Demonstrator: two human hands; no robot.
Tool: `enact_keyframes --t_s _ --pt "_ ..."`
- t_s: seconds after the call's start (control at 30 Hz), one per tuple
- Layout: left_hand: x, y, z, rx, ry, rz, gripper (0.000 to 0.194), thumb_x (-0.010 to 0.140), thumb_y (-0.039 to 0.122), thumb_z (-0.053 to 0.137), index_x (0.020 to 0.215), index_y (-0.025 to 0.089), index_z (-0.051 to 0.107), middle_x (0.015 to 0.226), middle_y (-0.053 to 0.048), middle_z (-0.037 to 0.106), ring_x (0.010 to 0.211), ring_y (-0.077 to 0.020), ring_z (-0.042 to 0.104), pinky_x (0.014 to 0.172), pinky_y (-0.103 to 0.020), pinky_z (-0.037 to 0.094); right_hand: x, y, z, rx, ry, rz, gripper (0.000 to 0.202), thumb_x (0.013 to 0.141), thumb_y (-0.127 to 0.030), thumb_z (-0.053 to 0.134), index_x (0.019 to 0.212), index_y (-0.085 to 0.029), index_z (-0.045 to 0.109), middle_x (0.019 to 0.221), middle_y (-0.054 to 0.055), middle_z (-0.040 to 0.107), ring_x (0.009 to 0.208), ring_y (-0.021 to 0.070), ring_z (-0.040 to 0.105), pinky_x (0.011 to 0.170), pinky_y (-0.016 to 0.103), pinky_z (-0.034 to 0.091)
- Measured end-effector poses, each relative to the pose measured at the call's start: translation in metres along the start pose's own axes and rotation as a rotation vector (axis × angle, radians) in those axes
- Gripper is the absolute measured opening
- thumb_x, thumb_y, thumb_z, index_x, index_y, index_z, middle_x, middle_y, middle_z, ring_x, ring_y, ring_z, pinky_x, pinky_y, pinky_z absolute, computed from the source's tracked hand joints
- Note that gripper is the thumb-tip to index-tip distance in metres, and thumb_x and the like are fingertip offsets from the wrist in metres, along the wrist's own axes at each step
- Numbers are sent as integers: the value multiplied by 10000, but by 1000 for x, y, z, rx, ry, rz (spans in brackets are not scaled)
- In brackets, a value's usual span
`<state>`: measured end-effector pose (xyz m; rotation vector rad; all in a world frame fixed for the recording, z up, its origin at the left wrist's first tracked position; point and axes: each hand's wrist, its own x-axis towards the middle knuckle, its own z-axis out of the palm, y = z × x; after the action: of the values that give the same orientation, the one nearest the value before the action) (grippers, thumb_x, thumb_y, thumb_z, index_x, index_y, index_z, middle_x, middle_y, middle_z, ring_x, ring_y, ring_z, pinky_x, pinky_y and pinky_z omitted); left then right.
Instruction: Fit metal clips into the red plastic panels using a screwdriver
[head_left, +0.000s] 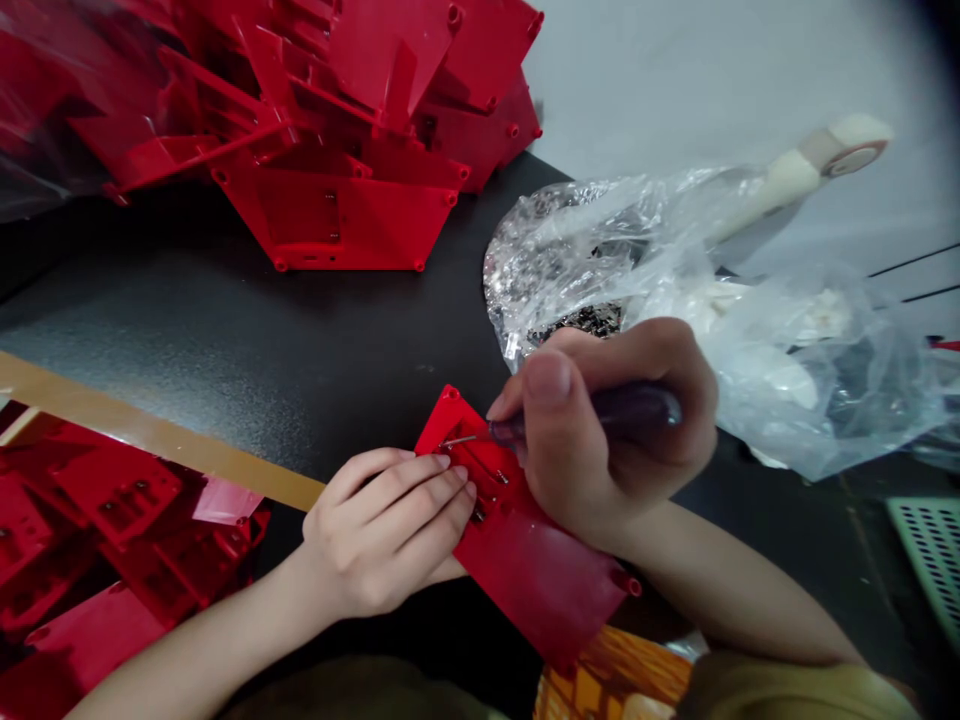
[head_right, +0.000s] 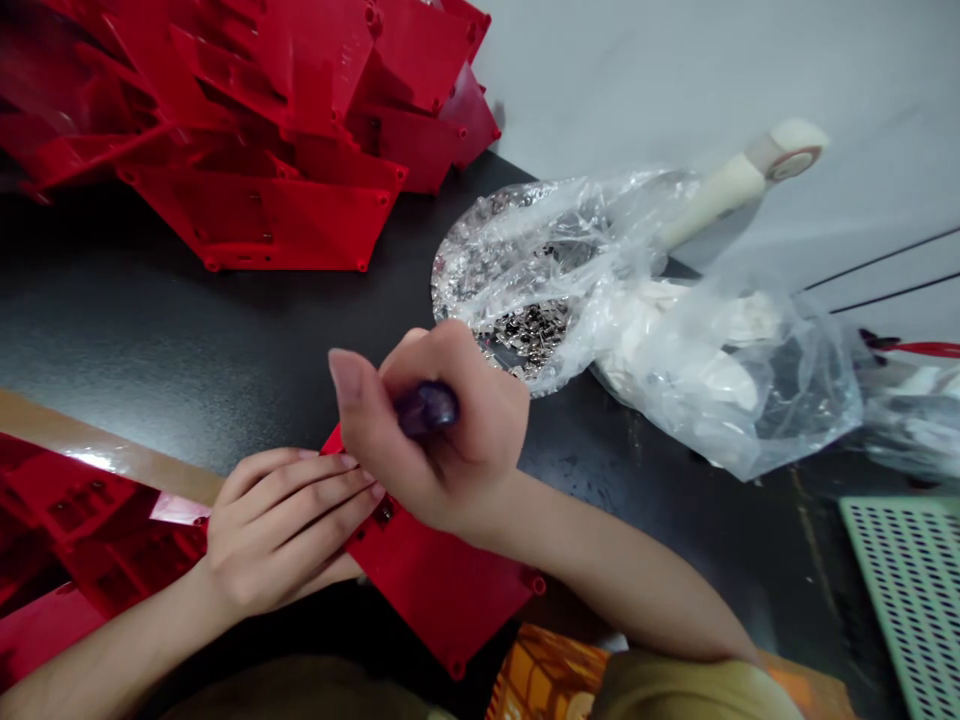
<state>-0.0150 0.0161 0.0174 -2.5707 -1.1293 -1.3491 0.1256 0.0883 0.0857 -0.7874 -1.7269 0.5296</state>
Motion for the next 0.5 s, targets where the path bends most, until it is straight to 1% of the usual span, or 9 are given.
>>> enact_keyframes --t_s 0.07,0.17,0.23,0.33,0.4,0.5 --pt "0 0 -1 -8 -10 4 259 971 179 456 979 112 707 978 -29 763 991 -163 662 902 -304 449 0 2 1 1 28 -22 286 826 -93 625 719 -228 397 558 -100 407 419 62 464 397 257 340" --pt "0 -1 -1 -18 -21 6 252 964 178 468 985 104 708 998 -33 761 1001 -169 658 905 -309 457 1 5 2 -18 20 37 285 854 -124 598 693 -226 386 557 -95 375 406 61 440 399 256 330" --pt "0 0 0 -15 -17 1 250 963 169 467 990 107 708 1009 -28 761 1000 -167 657 909 -310 458 2 7 2 -14 23 68 273 872 -160 588 689 -227 396 552 -89 386 409 71 434 403 263 326" --pt "-1 0 1 -5 -17 2 260 969 162 453 999 110 706 1018 -24 760 1008 -162 656 914 -307 455 3 8 2 7 77 101 266 875 -176 587 685 -229 408 560 -79 410 424 87 439 411 274 319" --pt "-1 1 1 1 -26 4 268 973 155 444 998 115 707 1019 -20 761 1008 -156 657 914 -301 455 3 8 2 12 103 75 270 865 -150 585 680 -228 404 553 -81 384 412 86 428 403 278 305" --pt "0 0 0 3 -29 1 288 984 155 421 1000 130 708 1025 -9 760 1012 -145 658 918 -288 454 2 5 -1 -2 77 42 270 860 -119 571 680 -229 401 537 -83 345 396 87 414 386 283 296"
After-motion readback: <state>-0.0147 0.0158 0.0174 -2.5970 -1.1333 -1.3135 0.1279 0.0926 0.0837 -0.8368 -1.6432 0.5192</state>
